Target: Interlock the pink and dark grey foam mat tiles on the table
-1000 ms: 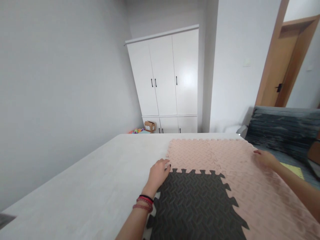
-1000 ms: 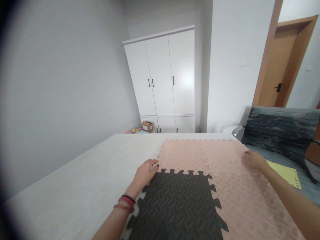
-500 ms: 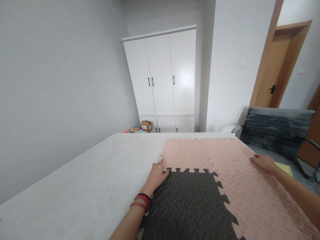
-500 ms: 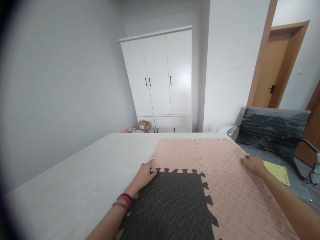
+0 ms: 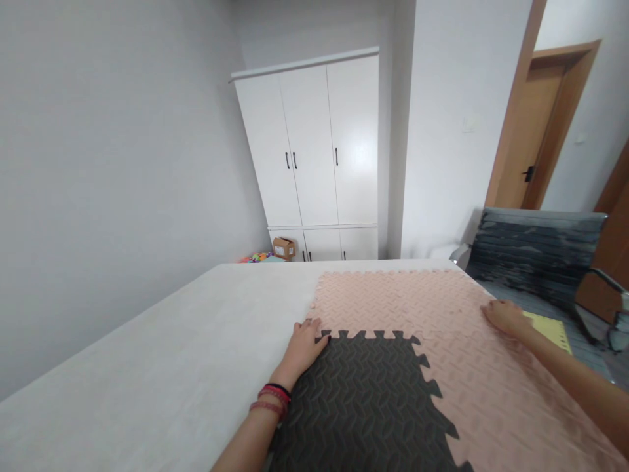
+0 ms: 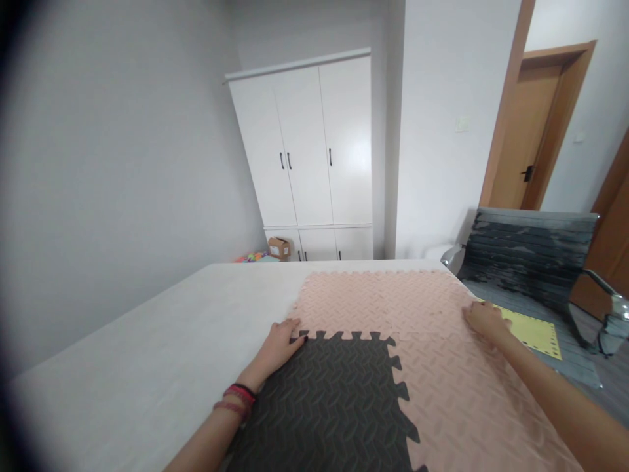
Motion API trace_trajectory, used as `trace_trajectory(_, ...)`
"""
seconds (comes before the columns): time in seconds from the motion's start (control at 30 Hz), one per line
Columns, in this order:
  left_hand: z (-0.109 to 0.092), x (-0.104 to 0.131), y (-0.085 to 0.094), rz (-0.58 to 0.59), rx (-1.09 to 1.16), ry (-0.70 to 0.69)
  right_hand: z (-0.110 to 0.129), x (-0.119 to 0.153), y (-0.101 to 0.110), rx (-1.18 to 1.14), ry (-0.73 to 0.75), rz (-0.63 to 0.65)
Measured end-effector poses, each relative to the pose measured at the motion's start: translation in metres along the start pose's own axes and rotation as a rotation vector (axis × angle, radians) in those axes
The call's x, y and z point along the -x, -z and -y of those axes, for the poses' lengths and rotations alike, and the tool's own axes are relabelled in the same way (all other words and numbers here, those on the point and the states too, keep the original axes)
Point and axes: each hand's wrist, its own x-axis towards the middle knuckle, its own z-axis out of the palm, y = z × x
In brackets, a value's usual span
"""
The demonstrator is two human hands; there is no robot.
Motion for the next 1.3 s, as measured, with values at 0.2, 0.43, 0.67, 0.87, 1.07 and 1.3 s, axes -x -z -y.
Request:
trace_trajectory(0.2,-0.002,0.005,0.001,-0.005,-0.076,0.050,0.120,0.045,0.037,0.006,0.414,0.040)
trace_trajectory(0.43,-0.003,0.006,0.003,-0.009,-0.133,0.033,0.211,0.097,0.030,-0.145,0.861,0.175)
trace_trajectory(0.67,-0.002,0.005,0.001,-0.018,-0.138,0.031,0.208,0.097,0.031,-0.077,0.876,0.163)
trace_trajectory(0.87,-0.002,0.007,0.002,-0.026,-0.133,0.035,0.235,0.120,0.063,-0.148,0.909,0.199)
trace_trajectory(1.07,-0.001,0.006,0.000,-0.028,-0.138,0.035,0.267,0.145,0.067,-0.218,1.020,0.342)
trace_trajectory(1.3,0.000,0.006,0.000,-0.025,-0.149,0.015,0.267,0.143,0.065,-0.195,1.023,0.332)
